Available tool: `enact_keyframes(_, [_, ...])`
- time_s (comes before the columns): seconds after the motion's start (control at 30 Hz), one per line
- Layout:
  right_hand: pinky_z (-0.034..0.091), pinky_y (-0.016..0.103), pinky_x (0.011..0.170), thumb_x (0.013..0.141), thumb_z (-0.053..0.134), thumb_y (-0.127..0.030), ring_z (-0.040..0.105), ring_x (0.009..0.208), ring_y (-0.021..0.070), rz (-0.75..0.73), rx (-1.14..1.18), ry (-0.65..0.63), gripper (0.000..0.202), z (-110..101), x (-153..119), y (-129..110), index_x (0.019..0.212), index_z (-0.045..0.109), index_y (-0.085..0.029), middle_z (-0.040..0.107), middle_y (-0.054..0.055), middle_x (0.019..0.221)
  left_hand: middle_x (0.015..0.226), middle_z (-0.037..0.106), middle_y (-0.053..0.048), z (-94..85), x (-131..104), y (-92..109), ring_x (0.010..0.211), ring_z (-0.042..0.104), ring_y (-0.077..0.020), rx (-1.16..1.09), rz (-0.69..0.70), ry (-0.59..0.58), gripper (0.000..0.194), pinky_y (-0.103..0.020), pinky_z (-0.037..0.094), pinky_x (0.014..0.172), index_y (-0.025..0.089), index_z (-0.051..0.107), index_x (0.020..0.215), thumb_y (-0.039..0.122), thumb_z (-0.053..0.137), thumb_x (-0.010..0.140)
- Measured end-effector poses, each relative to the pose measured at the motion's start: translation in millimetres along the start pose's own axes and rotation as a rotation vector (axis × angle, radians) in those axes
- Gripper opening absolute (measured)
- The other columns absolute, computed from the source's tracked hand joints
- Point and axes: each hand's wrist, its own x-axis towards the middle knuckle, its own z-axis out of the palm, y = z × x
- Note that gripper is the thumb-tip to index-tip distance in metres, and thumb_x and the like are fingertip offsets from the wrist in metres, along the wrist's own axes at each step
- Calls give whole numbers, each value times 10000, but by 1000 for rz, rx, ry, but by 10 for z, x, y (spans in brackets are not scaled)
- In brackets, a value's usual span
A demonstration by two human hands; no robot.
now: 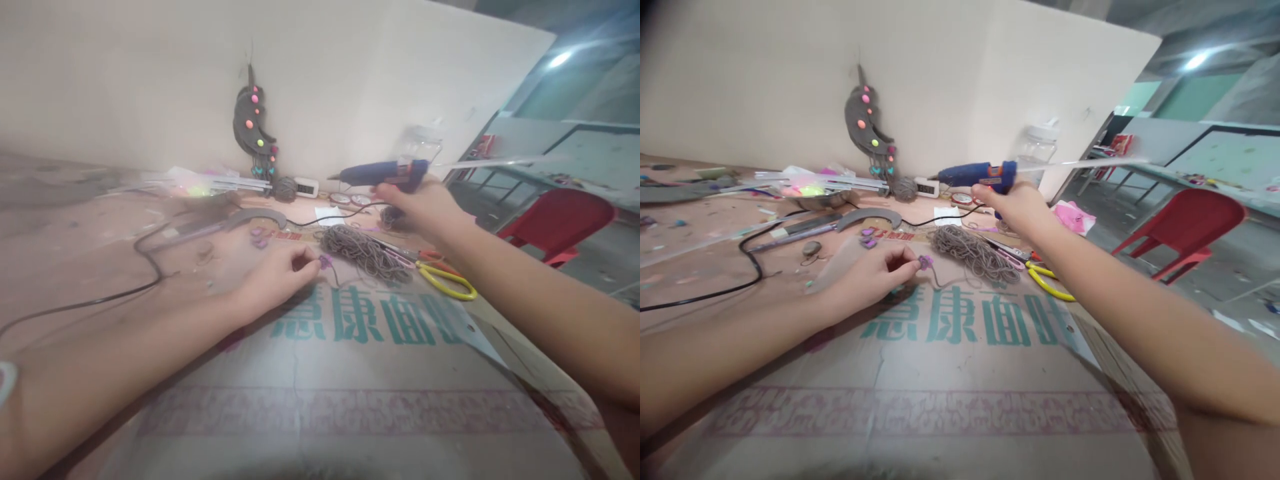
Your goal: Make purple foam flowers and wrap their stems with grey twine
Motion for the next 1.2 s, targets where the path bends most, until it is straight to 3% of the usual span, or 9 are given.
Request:
enact_keyframes(0.1, [530,351,738,796,750,-376,671,800,217,51,-58,-42,304,215,341,214,1000,717,-153,736,76,887,724,628,2,-2,7,-5,661,546,-141,21,19,10,241,-257,393,609,180,598,733,337,515,896])
enact_keyframes(0.2, [537,316,683,841,697,-374,664,768,196,112,-71,-114,320,455,557,462,1041,702,-124,738,92,900,720,625,2,-7,7,-1,667,549,-147,38,14,10,239,-259,391,606,180,600,740,344,517,893])
enact_keyframes(0.4, [549,307,705,845,692,-288,671,773,193,146,-173,-230,264,675,671,768,1037,718,-109,754,102,934,726,611,15,-4,-12,-2,674,555,-147,17,-49,-7,246,-261,385,610,182,605,776,378,524,901])
enact_keyframes(0.63, [516,340,846,887,653,-297,694,882,238,64,-346,-314,272,438,619,695,1078,737,-122,774,113,1002,717,600,16,-12,-7,23,671,539,-145,24,-57,-13,245,-266,376,610,179,601,764,374,531,896])
enact_keyframes(0.83, [445,382,995,923,578,-316,617,1155,275,-90,-402,-92,402,271,256,555,1260,628,-103,663,176,1287,708,609,14,-6,4,30,653,536,-141,42,-26,1,243,-259,385,599,177,613,754,360,532,893])
enact_keyframes(0.93, [472,365,904,893,602,-328,647,1031,257,-267,-383,-12,295,169,3,482,1104,675,-134,720,130,1106,697,609,15,-4,5,29,643,535,-138,52,-4,5,244,-255,386,593,176,616,745,351,532,893])
enact_keyframes(1.03, [459,313,767,878,592,-271,657,841,218,-274,-505,-174,152,16,-208,434,898,712,-181,742,71,914,688,613,13,-8,6,38,642,537,-137,64,30,18,244,-253,382,589,175,616,721,329,530,890])
enact_keyframes(1.13, [407,286,660,876,552,-218,654,741,199,-104,-741,-408,185,-112,-339,460,849,735,-221,751,42,847,683,621,13,-16,3,51,638,546,-138,69,48,20,233,-250,381,582,176,608,711,304,522,885])
enact_keyframes(1.2, [383,286,639,876,555,-240,662,765,212,-71,-854,-484,186,-145,-382,514,861,740,-228,755,51,866,691,628,12,-21,-1,61,647,556,-140,70,46,18,219,-248,385,586,177,602,713,290,519,882])
